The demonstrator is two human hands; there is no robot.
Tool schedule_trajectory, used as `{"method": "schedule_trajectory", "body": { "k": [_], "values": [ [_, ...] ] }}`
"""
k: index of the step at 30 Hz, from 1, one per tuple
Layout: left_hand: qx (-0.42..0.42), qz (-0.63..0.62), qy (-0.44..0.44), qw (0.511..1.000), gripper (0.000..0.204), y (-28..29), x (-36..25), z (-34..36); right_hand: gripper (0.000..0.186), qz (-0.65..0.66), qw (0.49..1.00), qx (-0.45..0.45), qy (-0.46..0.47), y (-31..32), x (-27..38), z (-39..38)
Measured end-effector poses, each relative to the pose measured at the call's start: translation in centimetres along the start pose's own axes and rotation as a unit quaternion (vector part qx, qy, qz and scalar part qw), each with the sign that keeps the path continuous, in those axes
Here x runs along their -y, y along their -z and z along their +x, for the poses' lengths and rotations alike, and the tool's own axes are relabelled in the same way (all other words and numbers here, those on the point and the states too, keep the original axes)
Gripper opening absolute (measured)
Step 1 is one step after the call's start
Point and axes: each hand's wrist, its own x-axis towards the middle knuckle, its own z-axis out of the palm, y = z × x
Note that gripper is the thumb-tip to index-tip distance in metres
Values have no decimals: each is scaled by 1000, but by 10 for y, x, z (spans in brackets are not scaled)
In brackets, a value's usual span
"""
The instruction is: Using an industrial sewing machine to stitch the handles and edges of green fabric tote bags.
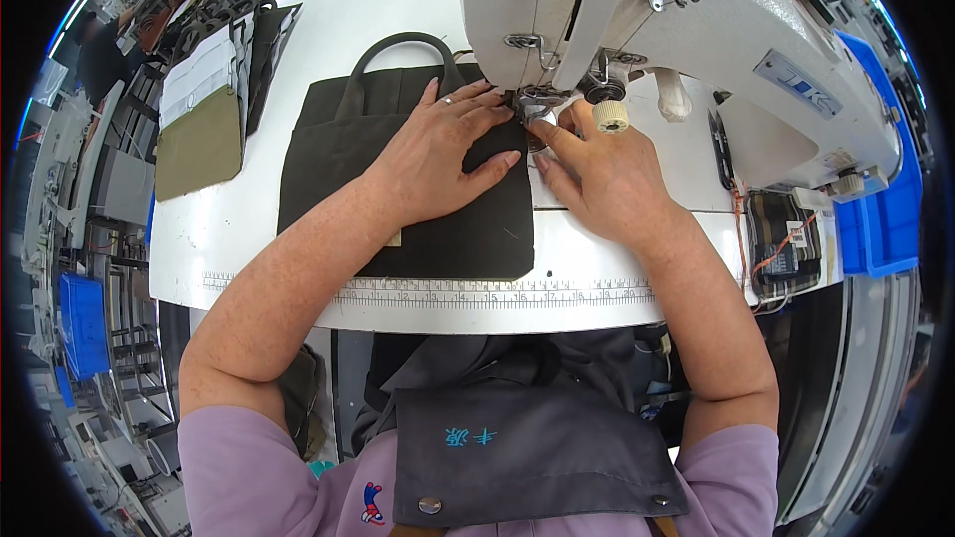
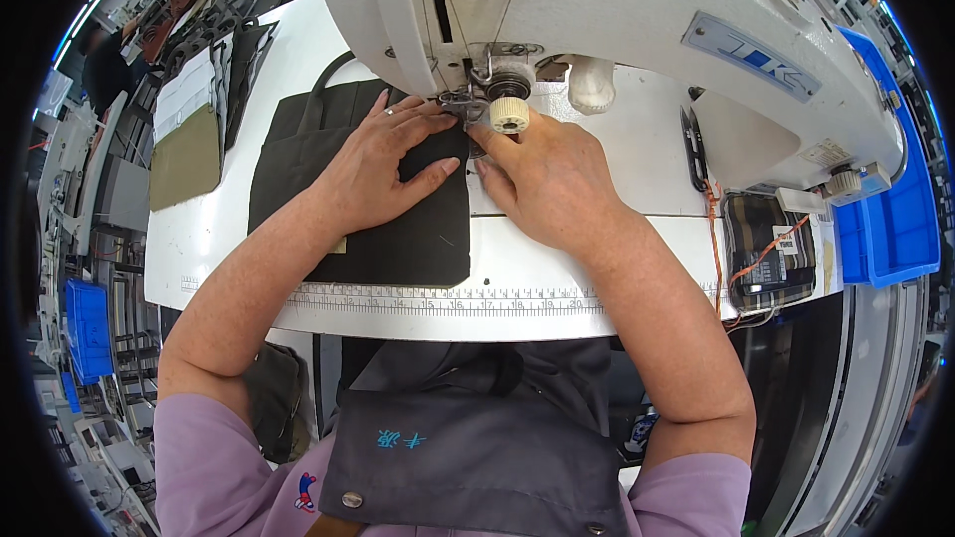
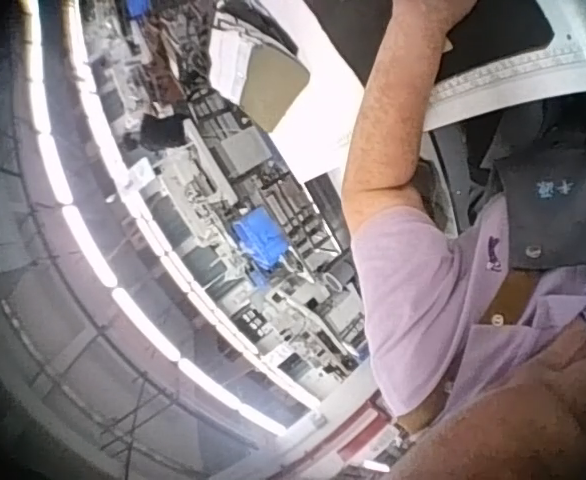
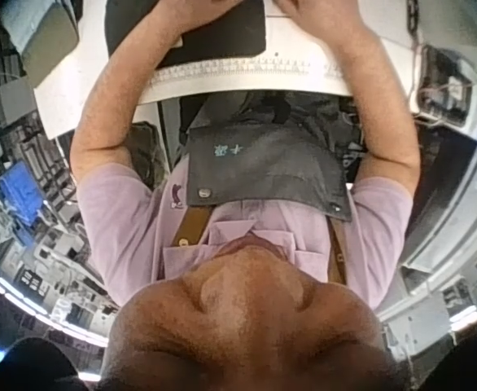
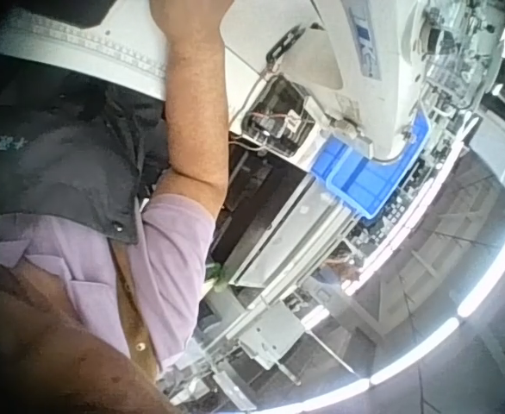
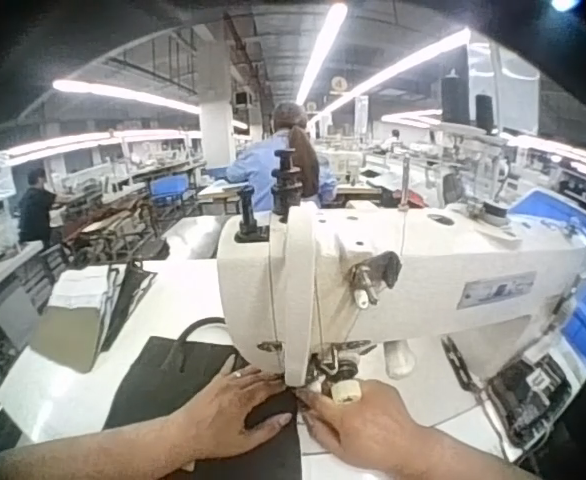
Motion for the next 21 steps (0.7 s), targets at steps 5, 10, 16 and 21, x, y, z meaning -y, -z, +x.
{"method": "schedule_trajectory", "body": {
  "k": [5,10,16,21],
  "values": [
    [2,-10,2,1000,40,2,7,2,28,11,1000,5,-9,1,-5,-2],
    [-35,-11,7,999,31,-3,10,4,24,-52,998,-33,-9,9,-10,-5],
    [-103,110,-155,976,20,11,11,7,31,-179,970,-92,-138,26,-53,-17],
    [-52,0,-36,998,28,16,-27,4,40,-175,961,-120,-177,45,-81,-37]
  ]
}}
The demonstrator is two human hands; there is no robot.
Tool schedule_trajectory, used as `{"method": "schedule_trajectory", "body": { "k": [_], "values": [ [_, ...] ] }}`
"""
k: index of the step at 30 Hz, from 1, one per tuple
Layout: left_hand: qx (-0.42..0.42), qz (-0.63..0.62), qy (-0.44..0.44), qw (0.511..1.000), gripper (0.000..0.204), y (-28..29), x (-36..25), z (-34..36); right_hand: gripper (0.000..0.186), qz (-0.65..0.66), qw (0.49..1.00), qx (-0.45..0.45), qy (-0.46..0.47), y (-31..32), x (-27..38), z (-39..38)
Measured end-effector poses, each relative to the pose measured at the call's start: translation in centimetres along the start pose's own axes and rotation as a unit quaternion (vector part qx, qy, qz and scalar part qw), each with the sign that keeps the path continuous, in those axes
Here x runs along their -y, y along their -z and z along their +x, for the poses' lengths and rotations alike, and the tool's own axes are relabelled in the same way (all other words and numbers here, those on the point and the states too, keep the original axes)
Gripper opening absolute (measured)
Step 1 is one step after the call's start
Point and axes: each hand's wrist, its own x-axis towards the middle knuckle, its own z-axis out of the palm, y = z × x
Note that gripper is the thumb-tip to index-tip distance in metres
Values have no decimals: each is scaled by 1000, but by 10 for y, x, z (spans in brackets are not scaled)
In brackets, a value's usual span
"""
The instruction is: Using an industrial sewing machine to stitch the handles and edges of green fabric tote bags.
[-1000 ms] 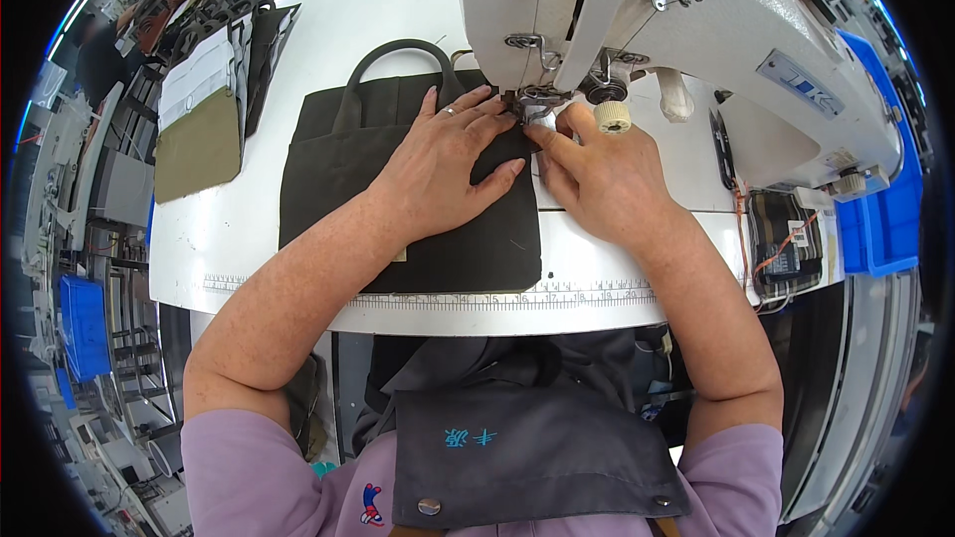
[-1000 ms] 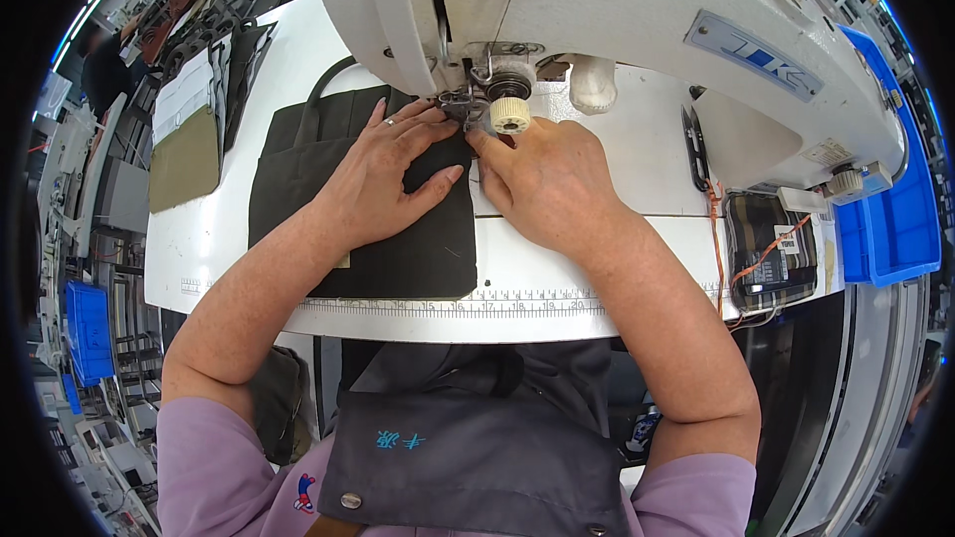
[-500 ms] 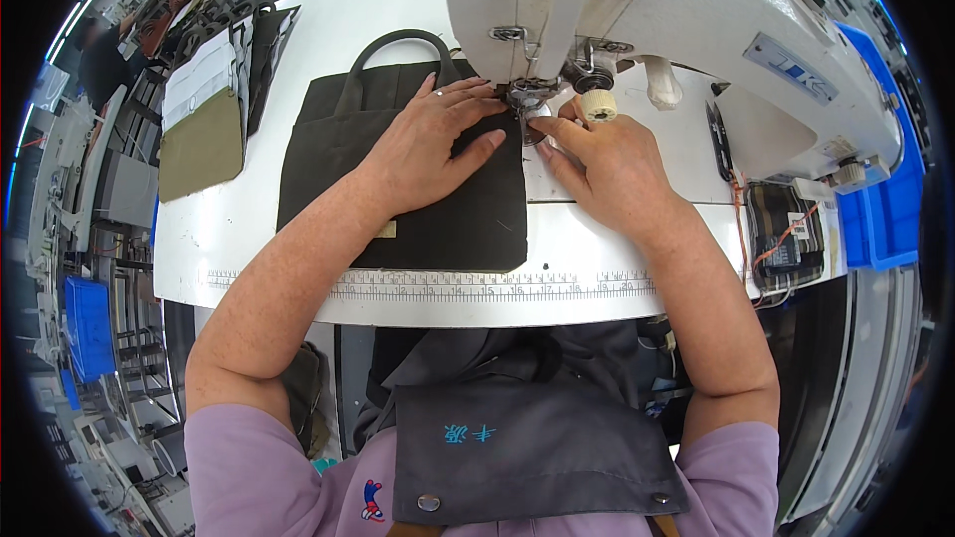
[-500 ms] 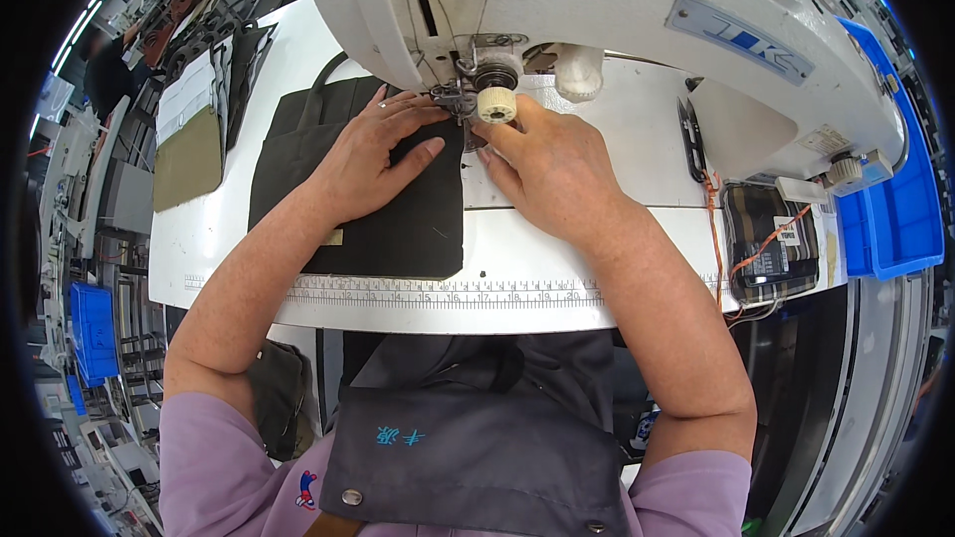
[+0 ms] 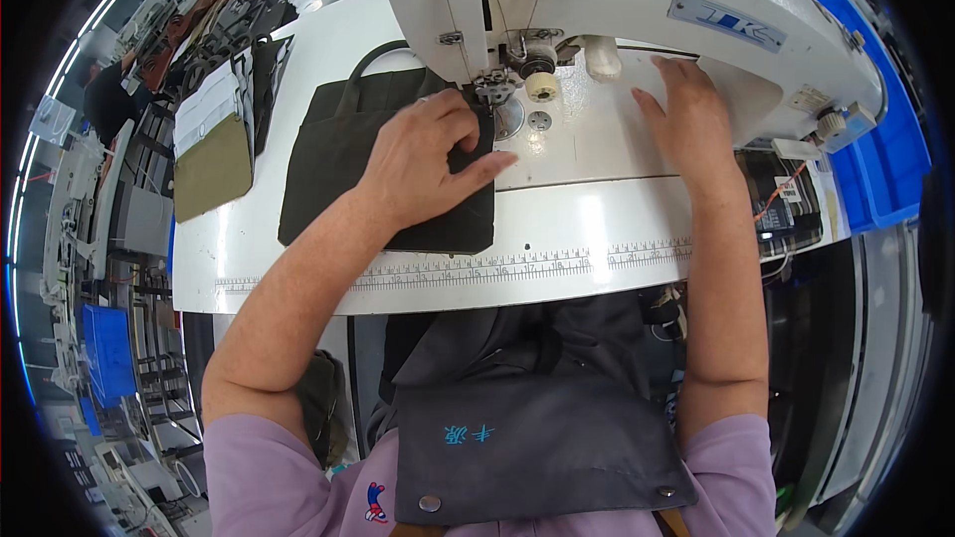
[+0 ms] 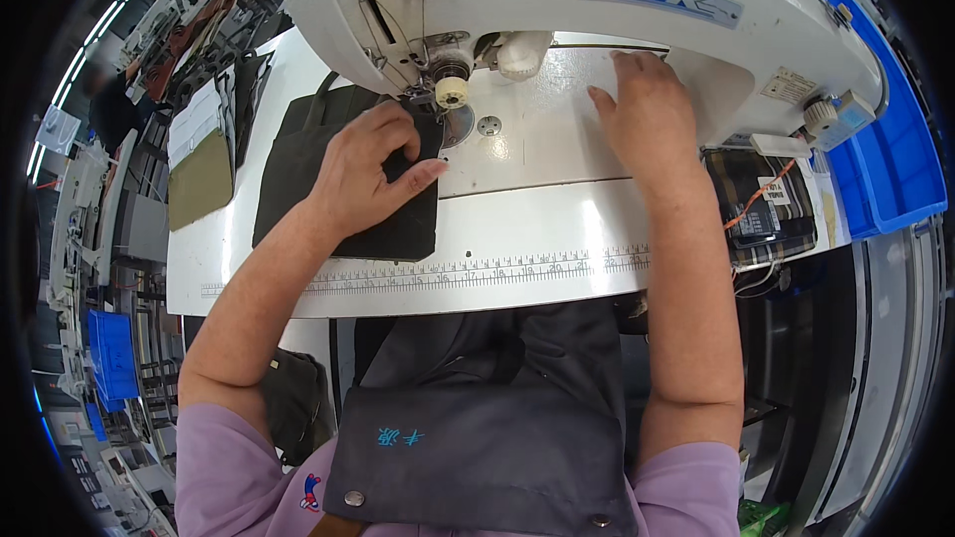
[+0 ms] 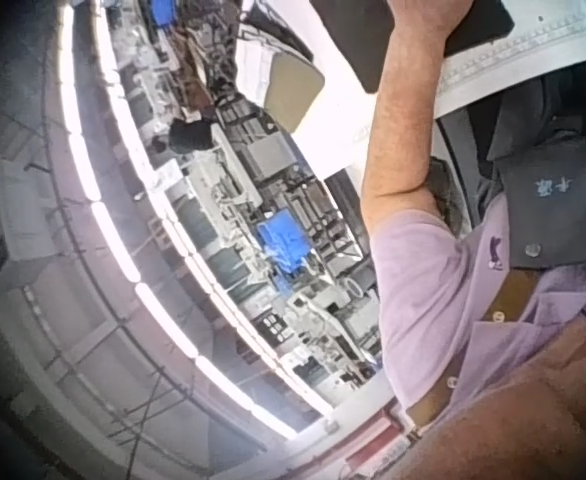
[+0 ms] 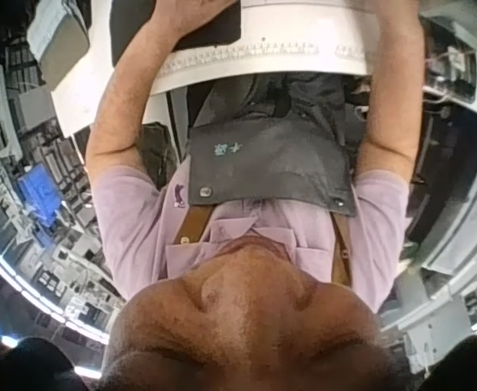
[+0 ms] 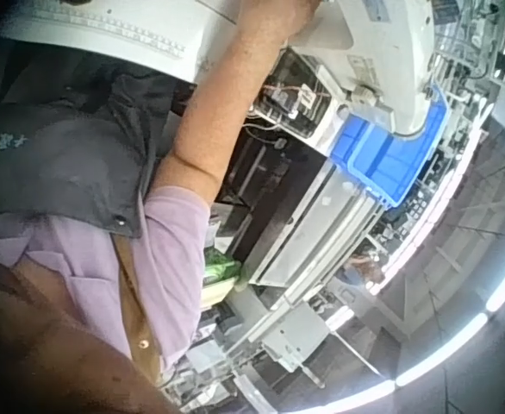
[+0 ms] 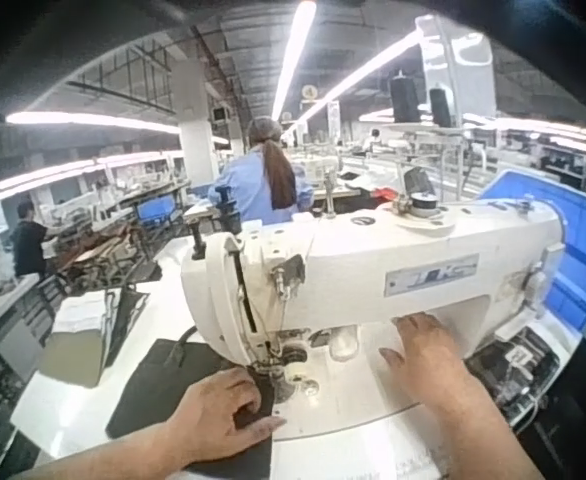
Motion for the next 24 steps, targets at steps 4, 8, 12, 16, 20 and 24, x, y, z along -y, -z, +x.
{"method": "schedule_trajectory", "body": {
  "k": [4,8,12,16,20,24],
  "values": [
    [17,37,113,993,27,-22,-13,10,35,-48,997,54,-33,9,-11,-8],
    [55,3,111,992,22,-13,10,15,21,-85,990,104,-35,6,-18,-15],
    [124,-196,214,949,19,5,23,17,9,-74,997,24,27,-1,-27,-19],
    [128,-265,270,917,15,1,26,13,12,-108,990,90,16,7,-30,-22],
    [104,-258,246,929,21,-5,32,9,10,-141,986,74,39,8,-27,-23],
    [77,-240,232,940,19,-9,34,5,10,-163,977,134,42,18,-22,-15]
  ]
}}
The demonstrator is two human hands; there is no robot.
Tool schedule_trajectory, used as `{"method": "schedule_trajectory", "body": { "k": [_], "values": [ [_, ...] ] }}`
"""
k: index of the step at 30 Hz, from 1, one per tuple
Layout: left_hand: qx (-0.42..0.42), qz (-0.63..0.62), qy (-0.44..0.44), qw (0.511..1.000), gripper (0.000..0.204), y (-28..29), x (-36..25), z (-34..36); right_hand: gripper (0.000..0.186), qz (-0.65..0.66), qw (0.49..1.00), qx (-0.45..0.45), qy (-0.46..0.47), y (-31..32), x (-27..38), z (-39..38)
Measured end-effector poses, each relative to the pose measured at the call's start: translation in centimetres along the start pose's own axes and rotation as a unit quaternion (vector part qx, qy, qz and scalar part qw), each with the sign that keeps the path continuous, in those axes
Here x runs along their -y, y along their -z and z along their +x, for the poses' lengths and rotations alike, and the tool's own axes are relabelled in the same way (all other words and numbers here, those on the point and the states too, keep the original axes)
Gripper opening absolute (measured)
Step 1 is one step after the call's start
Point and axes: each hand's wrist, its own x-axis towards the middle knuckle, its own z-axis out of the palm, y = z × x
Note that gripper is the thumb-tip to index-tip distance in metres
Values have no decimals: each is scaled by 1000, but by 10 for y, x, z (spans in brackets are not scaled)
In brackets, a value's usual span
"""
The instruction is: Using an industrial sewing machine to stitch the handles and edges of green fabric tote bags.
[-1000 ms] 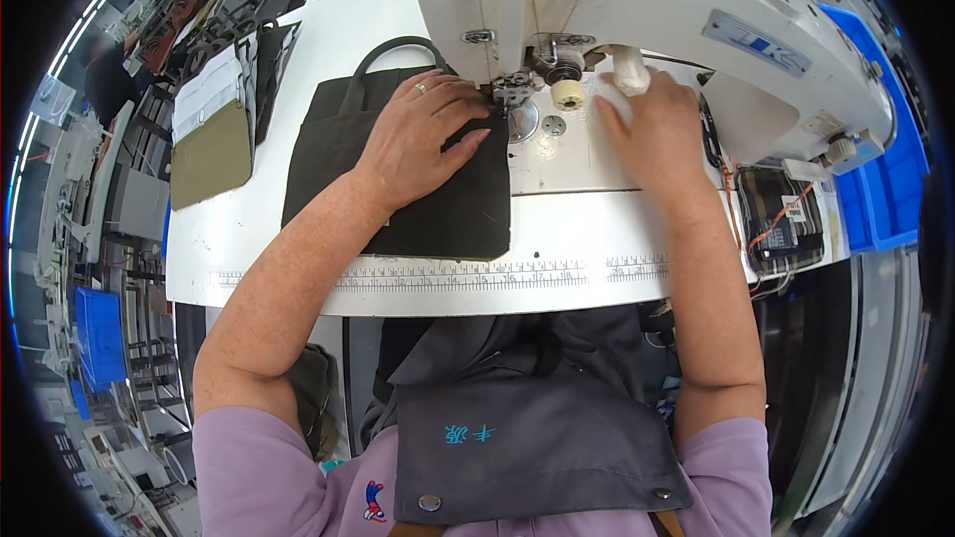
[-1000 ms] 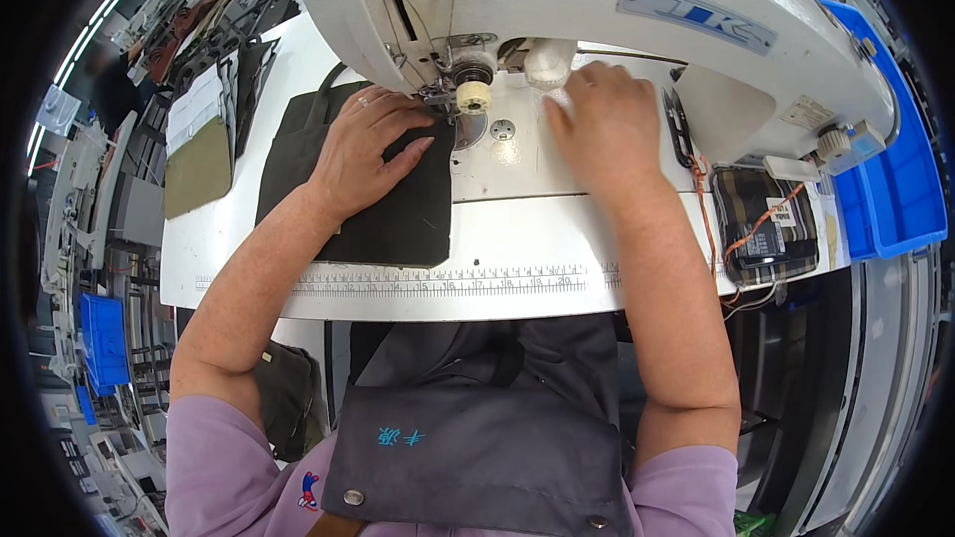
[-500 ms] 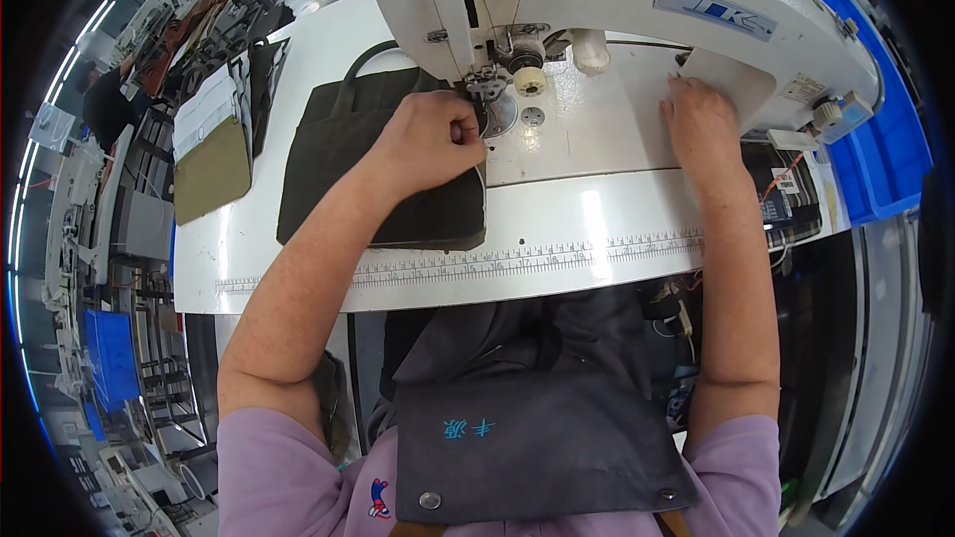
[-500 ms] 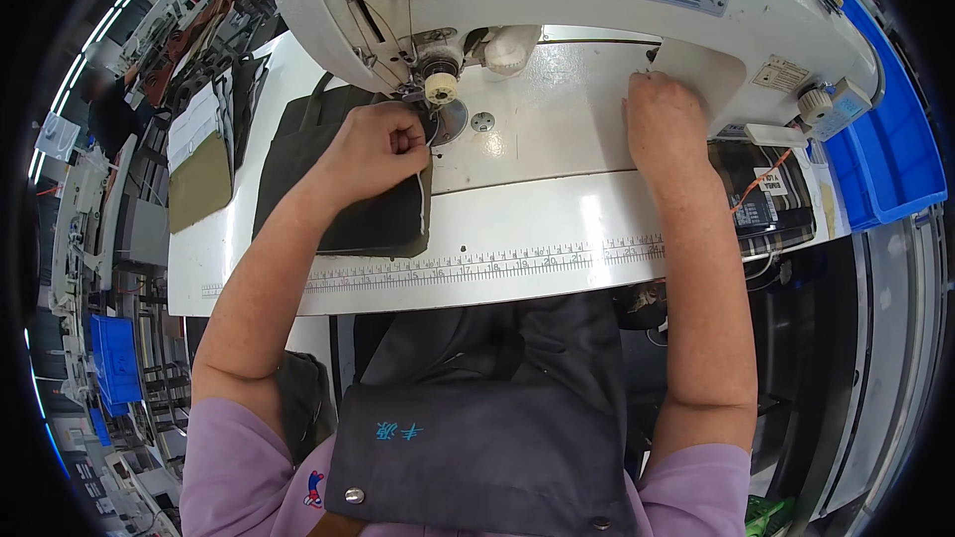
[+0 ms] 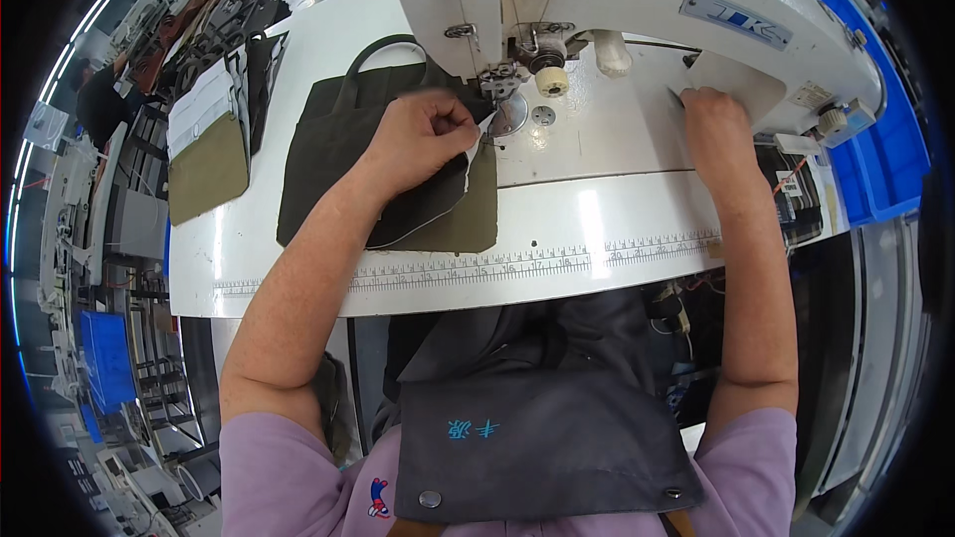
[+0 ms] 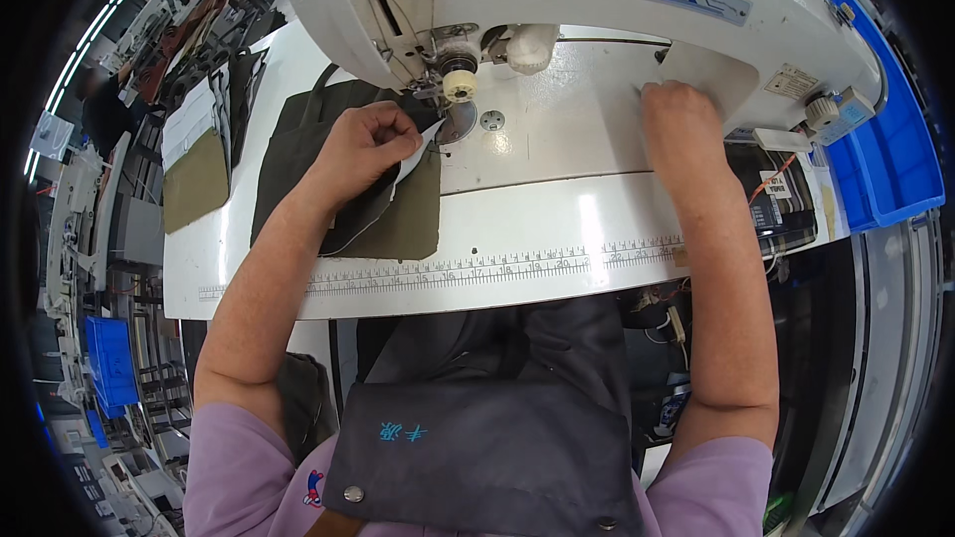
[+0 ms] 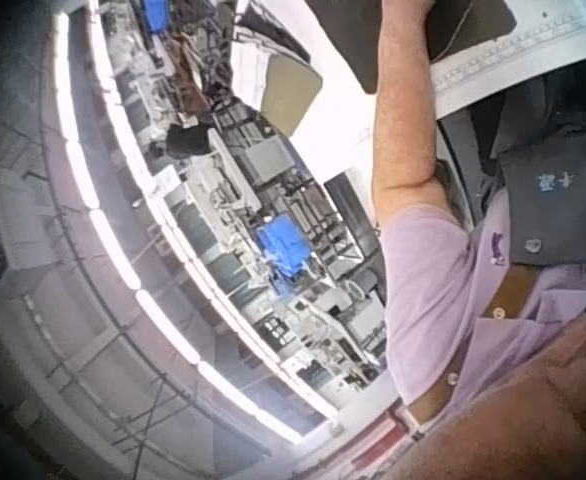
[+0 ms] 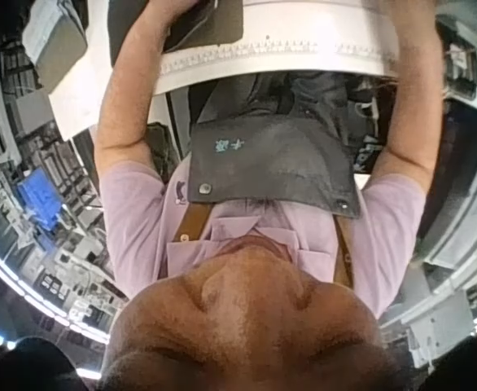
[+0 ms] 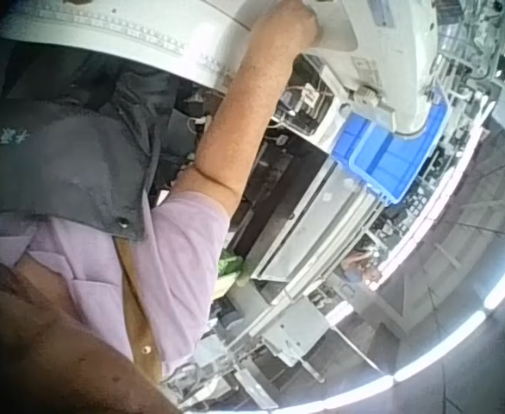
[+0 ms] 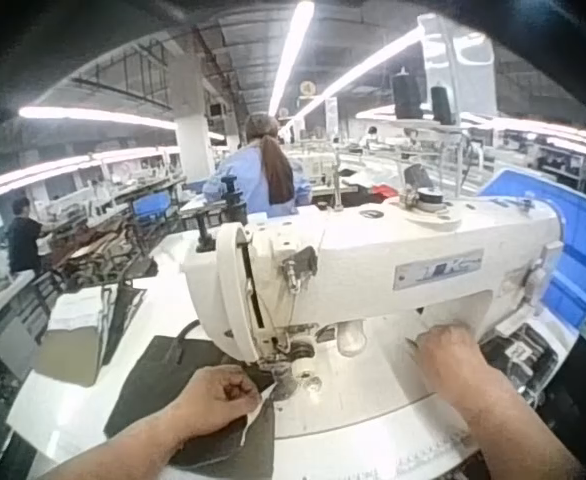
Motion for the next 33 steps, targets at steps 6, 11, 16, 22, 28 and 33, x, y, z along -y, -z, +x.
{"method": "schedule_trajectory", "body": {
  "k": [6,11,16,22,28,33],
  "values": [
    [-73,-24,-51,996,15,-13,1,-12,20,385,920,-11,76,42,65,5],
    [-52,-25,-24,998,11,-14,-4,-12,23,312,940,26,135,39,114,18],
    [-44,-71,-5,996,8,-8,-2,-12,24,325,929,31,175,22,118,29],
    [-32,-85,11,996,7,-7,-4,-13,17,344,919,-3,191,27,122,31],
    [-31,-86,6,996,7,-7,-2,-13,12,257,940,-25,223,35,123,30],
    [-36,-97,21,994,7,-6,0,-15,11,181,937,-50,294,47,123,32]
  ]
}}
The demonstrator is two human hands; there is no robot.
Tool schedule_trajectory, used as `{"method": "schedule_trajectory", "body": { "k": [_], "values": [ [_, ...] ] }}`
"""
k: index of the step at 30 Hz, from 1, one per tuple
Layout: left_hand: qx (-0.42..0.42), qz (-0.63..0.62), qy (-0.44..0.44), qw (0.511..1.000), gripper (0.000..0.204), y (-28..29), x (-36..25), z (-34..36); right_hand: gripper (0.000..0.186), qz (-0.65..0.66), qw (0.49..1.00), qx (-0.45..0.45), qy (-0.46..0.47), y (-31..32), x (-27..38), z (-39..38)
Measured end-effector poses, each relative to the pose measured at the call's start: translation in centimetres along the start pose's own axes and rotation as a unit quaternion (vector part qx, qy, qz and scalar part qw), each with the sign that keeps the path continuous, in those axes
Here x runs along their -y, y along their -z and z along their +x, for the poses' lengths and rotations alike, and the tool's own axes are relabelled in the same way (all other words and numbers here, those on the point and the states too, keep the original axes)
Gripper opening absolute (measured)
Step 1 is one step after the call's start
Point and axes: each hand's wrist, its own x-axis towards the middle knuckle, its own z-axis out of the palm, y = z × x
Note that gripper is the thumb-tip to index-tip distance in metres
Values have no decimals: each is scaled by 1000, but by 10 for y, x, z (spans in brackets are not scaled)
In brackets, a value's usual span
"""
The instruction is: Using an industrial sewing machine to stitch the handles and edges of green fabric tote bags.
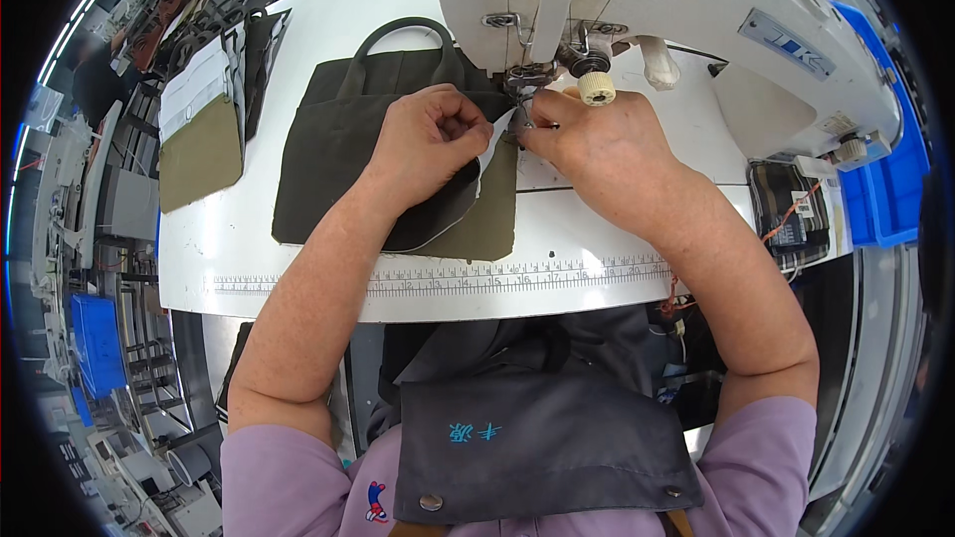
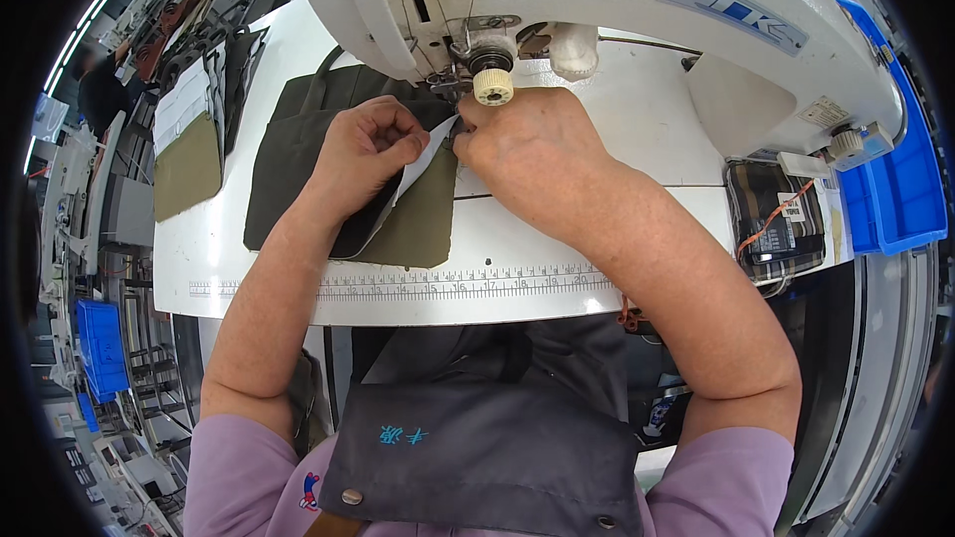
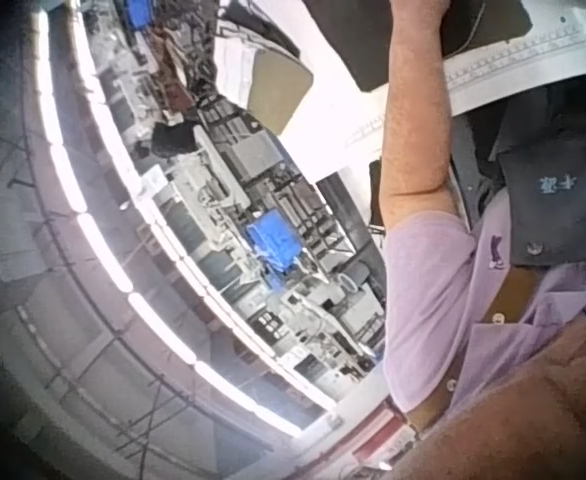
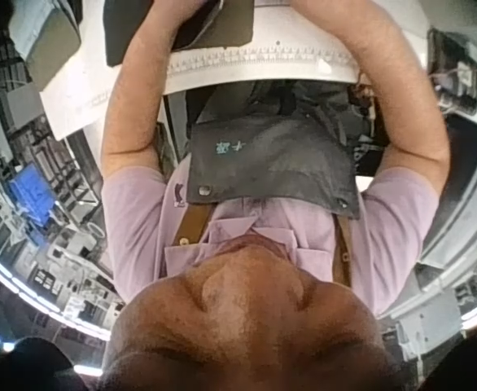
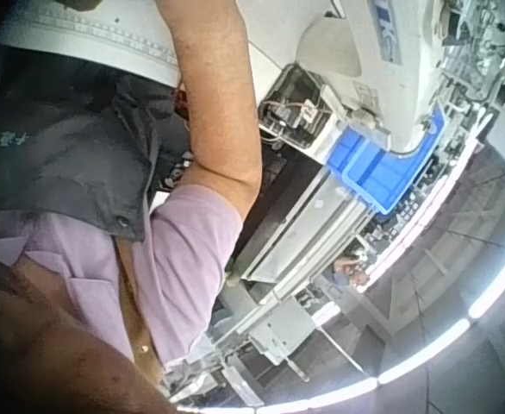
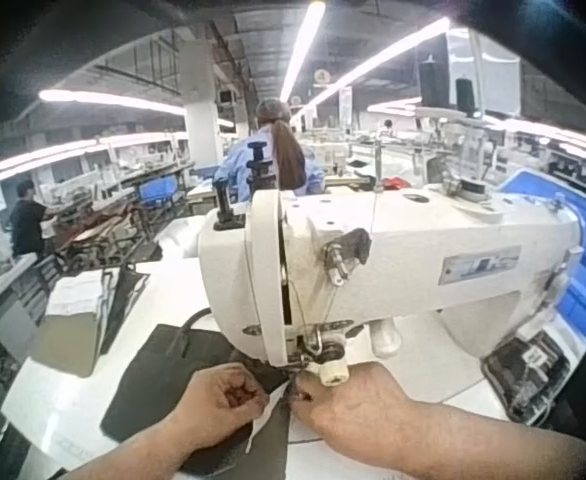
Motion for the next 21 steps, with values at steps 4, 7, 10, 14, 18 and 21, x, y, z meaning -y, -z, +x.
{"method": "schedule_trajectory", "body": {
  "k": [4,7,10,14,18,21],
  "values": [
    [-13,4,-19,1000,8,-2,1,-1,10,-24,999,2,23,5,-1,0],
    [-18,20,-20,999,8,-4,-6,-4,9,-24,999,-7,28,4,-2,-3],
    [-32,34,-29,998,8,-7,-2,-6,9,-24,999,-5,30,3,-2,-4],
    [-75,51,-122,988,15,-14,-2,-6,19,6,1000,-17,20,-5,-8,-10],
    [-42,127,-134,982,21,-18,-16,-18,12,37,998,-55,-2,-9,-8,-13],
    [-19,254,-184,949,29,-17,-18,-25,15,42,997,-61,2,-13,-12,-16]
  ]
}}
